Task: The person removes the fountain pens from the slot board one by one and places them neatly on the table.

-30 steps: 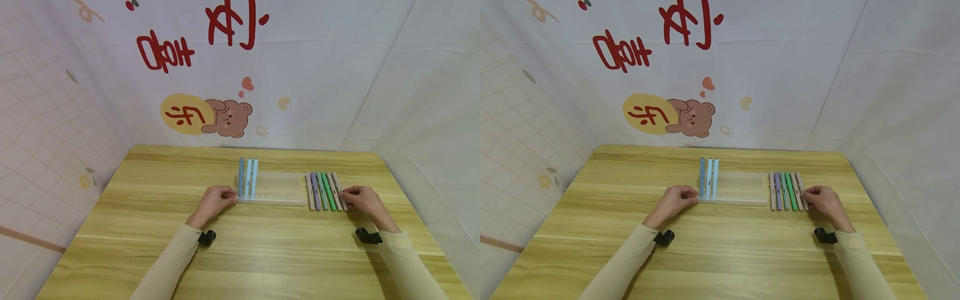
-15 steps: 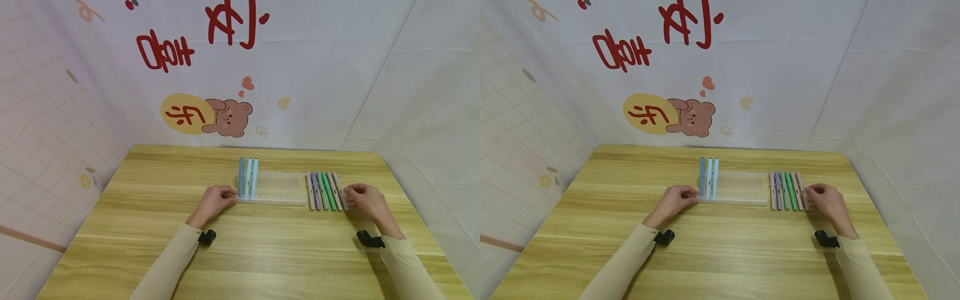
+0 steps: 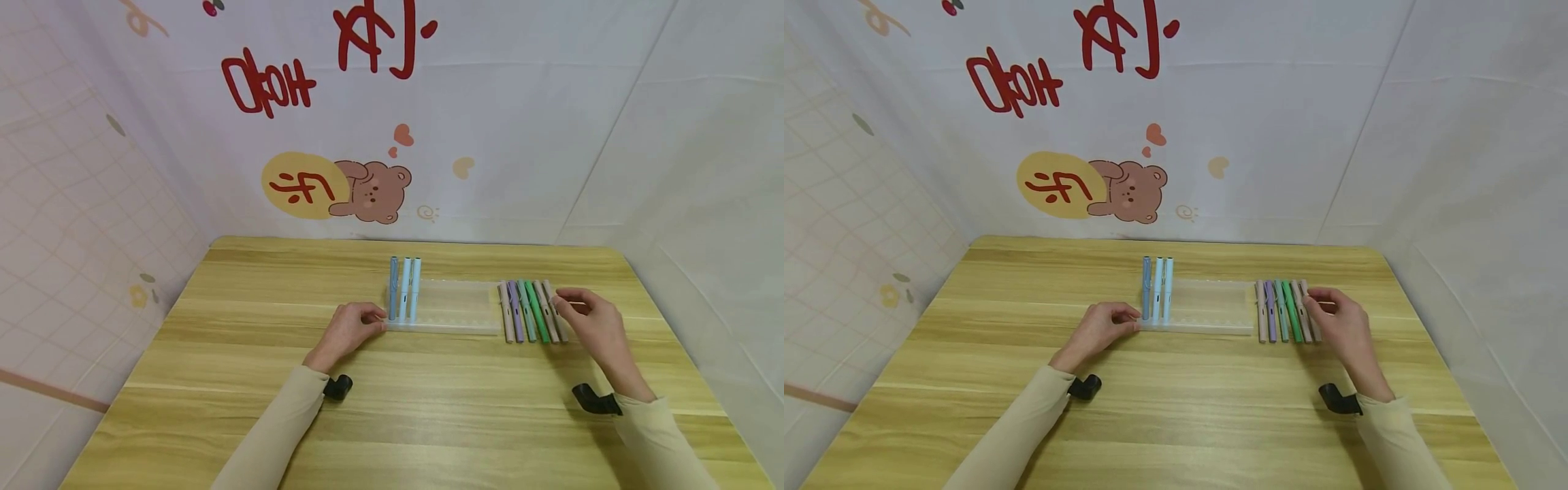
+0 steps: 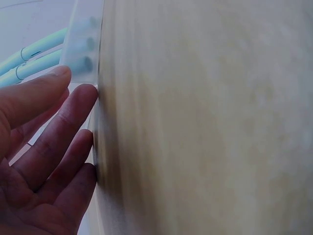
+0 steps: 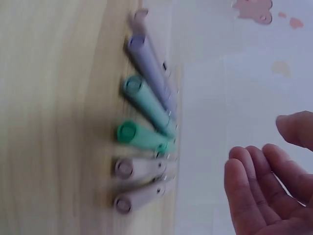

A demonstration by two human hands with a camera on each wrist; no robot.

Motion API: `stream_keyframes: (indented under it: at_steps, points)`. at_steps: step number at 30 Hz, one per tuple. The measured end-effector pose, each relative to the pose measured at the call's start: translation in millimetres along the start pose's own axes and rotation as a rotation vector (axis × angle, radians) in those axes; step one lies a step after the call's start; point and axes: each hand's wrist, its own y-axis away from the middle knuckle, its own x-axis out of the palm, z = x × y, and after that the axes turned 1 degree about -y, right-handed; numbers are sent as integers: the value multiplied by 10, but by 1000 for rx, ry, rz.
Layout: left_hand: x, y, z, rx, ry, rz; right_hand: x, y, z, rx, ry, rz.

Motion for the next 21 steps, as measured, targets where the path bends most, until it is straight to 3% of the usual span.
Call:
stream_keyframes:
  at_steps: [6,21]
  points:
    - [12,-1,7,1,0,-3,115,49,149,-40,-33,-58]
    - [14,-3,15,12,-15,-6,390,187,482,-177,-98,-41]
